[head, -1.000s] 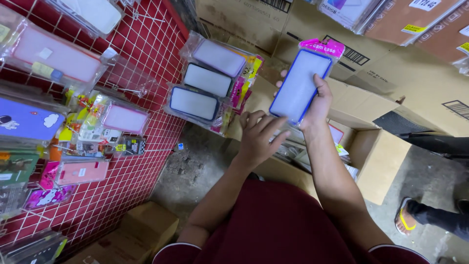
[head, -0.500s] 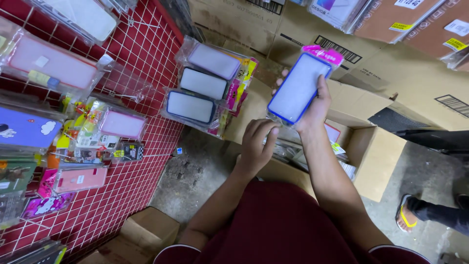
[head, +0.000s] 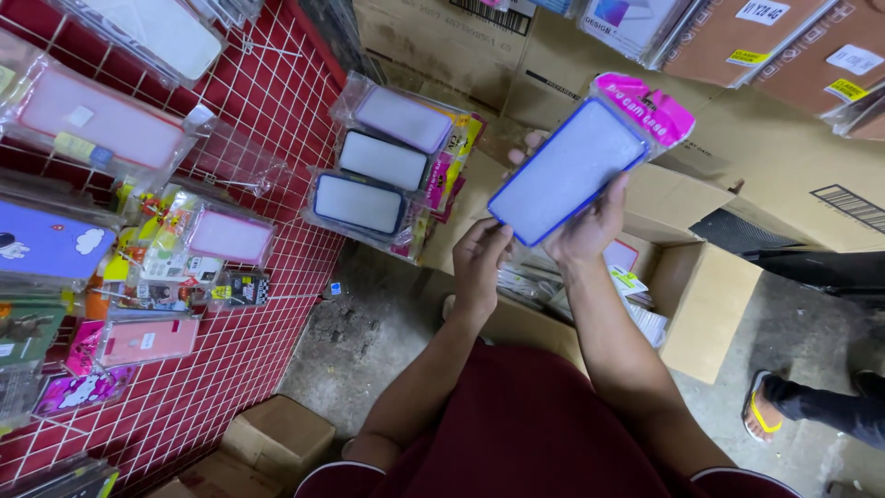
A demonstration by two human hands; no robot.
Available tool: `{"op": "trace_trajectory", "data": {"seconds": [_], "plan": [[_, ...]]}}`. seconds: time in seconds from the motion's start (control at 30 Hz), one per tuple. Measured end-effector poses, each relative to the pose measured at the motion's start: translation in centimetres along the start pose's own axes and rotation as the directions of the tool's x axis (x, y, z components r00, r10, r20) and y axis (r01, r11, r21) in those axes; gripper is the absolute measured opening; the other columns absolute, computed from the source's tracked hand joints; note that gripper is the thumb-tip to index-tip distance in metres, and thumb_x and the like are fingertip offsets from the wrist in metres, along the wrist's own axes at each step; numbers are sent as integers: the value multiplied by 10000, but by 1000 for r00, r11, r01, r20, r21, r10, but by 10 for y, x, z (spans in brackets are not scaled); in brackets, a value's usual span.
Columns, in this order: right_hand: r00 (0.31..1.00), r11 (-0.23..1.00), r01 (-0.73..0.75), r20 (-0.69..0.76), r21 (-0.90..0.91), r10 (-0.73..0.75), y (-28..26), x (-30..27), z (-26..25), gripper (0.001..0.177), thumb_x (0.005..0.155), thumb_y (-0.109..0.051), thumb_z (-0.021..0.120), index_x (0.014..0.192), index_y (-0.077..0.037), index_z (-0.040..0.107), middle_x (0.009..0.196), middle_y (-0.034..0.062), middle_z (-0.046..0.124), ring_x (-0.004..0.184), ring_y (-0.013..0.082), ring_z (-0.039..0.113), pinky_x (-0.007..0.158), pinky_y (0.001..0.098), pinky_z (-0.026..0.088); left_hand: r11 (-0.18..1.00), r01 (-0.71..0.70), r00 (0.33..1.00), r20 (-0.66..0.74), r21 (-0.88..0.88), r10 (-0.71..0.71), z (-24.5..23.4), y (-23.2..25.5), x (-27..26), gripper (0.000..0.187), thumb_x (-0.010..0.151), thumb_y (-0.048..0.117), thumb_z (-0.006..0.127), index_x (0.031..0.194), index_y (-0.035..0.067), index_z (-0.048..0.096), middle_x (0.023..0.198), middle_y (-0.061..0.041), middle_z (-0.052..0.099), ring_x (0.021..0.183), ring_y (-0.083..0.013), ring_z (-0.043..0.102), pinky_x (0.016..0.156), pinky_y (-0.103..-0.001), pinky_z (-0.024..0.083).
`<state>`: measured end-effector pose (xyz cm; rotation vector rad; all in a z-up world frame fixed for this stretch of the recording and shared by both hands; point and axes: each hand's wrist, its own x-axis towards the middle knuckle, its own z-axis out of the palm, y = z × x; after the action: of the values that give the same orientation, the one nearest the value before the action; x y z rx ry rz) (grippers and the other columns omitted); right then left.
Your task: Sorting and inspecting various mobile phone cases from a cardboard box.
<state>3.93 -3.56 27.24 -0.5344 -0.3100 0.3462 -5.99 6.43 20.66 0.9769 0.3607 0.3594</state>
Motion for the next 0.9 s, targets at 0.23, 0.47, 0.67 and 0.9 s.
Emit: {"op": "trace_trajectory", "data": {"seconds": [0.23,0.47,0.67,0.9], "plan": [[981,984,144,-119,-110,-157,-36,25,-22,594,1086,-474,531,1438,5,523,1349,197,650,1215,359,667,1106,510,538,999,24,997,-75,27,-22,-24,-19,2,199,959,62,713,1119,-56,713,802,-33,676,630,-36,498,560,-206,369],[939,972,166,-276,-165,-207,-41,30,-16,310,1103,-205,583,1329,6,596,1245,159,705,1142,282,716,1058,456,609,987,-124,986,-102,98,134,-25,-28,-8,185,967,30,694,1123,-68,694,874,-36,712,758,-78,644,708,-234,520],[910,964,236,-320,-125,-264,-43,34,-14,339,1097,-236,565,1350,-10,566,1245,162,695,1133,292,720,1030,478,627,998,-58,981,-188,-9,55,-27,-39,-9,139,974,15,658,1105,-28,676,832,-27,661,656,-54,531,590,-230,419],[922,973,229,-311,-34,-228,-60,41,-28,359,1091,-260,541,1330,7,550,1220,190,692,1099,325,734,1015,496,626,992,-97,990,-108,-83,87,-45,-57,-7,40,986,-2,625,1026,0,627,796,-16,602,635,-75,515,558,-238,393]]}}
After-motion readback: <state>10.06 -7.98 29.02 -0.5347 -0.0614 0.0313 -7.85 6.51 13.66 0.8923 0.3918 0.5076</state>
